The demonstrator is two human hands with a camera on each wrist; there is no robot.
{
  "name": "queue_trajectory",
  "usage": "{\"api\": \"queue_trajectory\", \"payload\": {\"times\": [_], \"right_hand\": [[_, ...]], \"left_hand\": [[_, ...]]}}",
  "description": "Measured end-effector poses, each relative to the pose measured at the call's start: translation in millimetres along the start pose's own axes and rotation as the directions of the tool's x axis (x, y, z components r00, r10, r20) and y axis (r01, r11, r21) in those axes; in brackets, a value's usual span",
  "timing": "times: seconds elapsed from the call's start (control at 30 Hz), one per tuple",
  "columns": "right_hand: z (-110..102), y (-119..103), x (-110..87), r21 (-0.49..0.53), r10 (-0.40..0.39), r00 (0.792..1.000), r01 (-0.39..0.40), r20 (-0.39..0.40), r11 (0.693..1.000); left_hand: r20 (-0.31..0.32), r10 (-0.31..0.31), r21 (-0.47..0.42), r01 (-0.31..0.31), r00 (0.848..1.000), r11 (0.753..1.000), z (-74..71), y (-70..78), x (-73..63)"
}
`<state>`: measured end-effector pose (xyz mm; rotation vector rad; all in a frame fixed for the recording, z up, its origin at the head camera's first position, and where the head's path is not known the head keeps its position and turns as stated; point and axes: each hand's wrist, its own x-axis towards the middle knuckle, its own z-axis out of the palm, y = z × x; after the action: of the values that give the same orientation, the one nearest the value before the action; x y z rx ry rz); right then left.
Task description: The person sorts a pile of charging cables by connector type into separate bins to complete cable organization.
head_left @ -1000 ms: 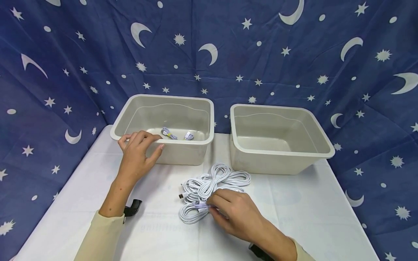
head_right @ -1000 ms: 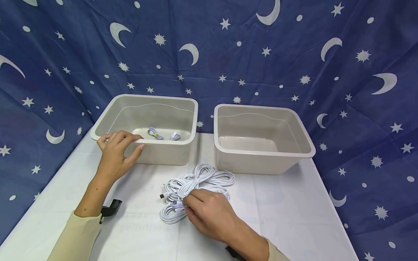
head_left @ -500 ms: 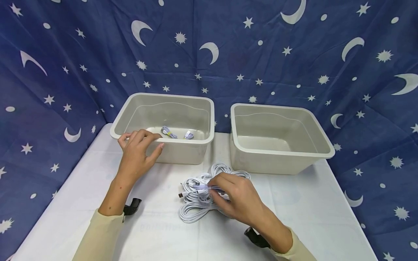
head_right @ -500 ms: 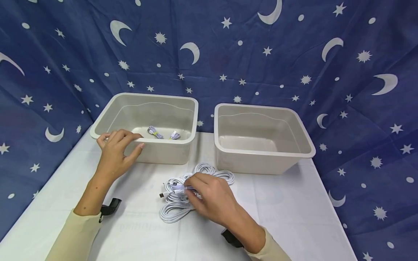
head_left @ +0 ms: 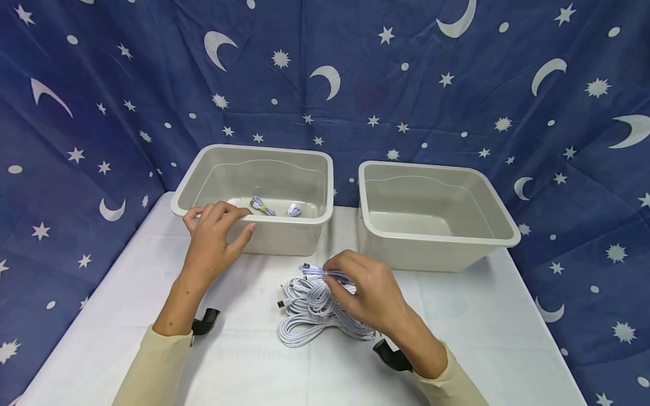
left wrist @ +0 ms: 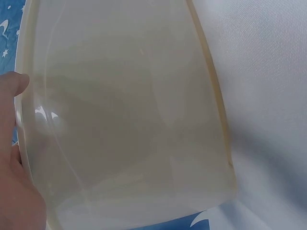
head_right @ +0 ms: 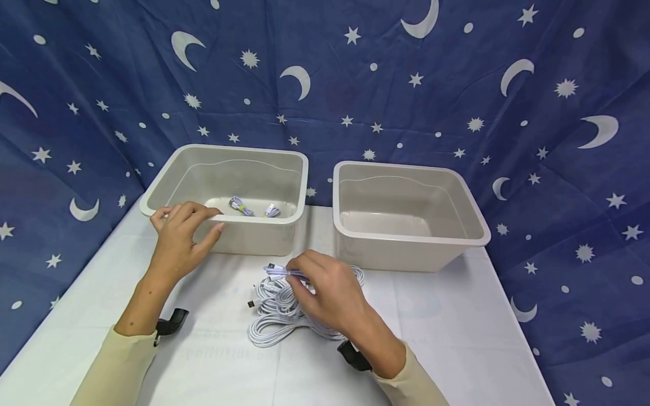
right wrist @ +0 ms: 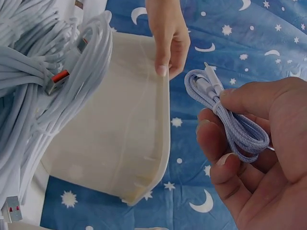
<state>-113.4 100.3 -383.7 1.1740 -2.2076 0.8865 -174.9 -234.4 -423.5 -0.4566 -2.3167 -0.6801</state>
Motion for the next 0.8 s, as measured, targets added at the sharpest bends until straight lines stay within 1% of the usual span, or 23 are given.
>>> {"api": "queue_trajectory", "payload": {"times": [0.37,0.8], "right_hand": [[2,6,9.0,0.011,0.017,1.0,-0.017,-0.023,1.0],[7,16,21.6,0.013,0.041,0.996,-0.04,-0.085,0.999]], "left_hand": [[-0.005,0.004,0.0,-0.004,1.0,1.0,-1.1,-0.3,0.1],[-0.008,0.012,-0.004,-0.012,1.0,1.0,0.6,-1.0,0.3]]}}
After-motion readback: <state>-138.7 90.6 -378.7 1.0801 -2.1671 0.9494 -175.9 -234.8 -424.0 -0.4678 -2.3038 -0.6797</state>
